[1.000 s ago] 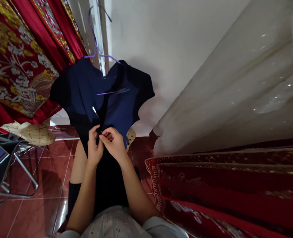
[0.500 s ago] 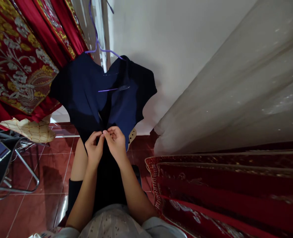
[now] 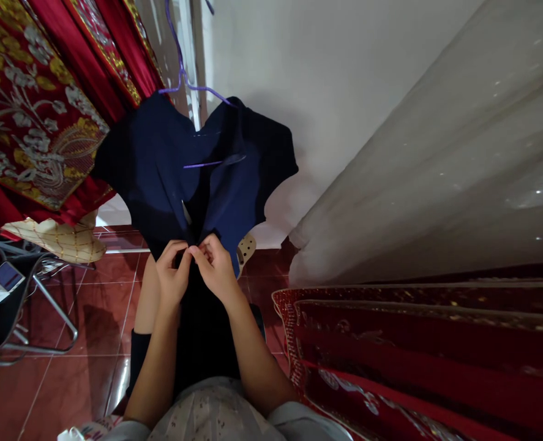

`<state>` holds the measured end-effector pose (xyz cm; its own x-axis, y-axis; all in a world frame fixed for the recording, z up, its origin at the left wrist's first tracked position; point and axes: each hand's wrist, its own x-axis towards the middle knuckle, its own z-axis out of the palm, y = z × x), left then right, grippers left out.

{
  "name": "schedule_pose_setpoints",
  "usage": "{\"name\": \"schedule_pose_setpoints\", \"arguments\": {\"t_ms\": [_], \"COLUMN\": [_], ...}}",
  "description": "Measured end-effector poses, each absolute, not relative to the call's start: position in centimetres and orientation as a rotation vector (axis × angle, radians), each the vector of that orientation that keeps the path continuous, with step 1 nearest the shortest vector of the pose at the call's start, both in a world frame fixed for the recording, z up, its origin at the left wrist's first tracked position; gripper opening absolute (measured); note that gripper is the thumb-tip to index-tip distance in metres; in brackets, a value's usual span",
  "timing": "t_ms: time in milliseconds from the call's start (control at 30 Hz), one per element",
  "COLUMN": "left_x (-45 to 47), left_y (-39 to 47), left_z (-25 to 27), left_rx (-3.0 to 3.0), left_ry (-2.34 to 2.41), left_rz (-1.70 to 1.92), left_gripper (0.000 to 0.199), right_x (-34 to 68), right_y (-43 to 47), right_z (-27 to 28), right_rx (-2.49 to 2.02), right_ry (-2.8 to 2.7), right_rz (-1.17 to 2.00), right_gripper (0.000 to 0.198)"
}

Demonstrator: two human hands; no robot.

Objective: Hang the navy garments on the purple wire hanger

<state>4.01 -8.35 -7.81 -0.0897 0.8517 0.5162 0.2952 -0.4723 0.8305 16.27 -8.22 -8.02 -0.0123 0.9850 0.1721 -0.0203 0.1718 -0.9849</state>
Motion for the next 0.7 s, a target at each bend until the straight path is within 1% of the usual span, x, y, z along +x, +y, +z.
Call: {"name": "schedule_pose_setpoints", "arguments": {"t_ms": [167,333,500,600,700], "left_x": [4.1,4.1,4.8,5.6,6.4], "left_y": [-8.4,-8.3,-8.5,-8.4,-8.0], "left_z": [-8.0,-8.4,-8.8,-8.8,-9.3], "left_rx": [1.708,1.685,1.623,1.643,1.706], "left_ry": [1.23,1.258,1.294,1.293,1.299], "left_rz": [1.587,1.582,1.547,1.554,1.542], "left_gripper": [0.013,0.012,0.017,0.017,0.017], "right_x": [16.8,17.2,17.5,17.8,18.5], "right_y": [-8.3,-8.5,-7.2,-4.3,-0.5], "right_z": [-7.0,-6.2,-5.4,-2.5,2.9], "right_rx": [-1.102,-1.005,-0.977,-0.922,-0.8], "right_ry": [-1.324,-1.181,-0.899,-0.89,-0.939], "right_rz": [1.111,1.36,1.603,1.568,1.415], "right_gripper": [0.031,0.028,0.027,0.025,0.024]}}
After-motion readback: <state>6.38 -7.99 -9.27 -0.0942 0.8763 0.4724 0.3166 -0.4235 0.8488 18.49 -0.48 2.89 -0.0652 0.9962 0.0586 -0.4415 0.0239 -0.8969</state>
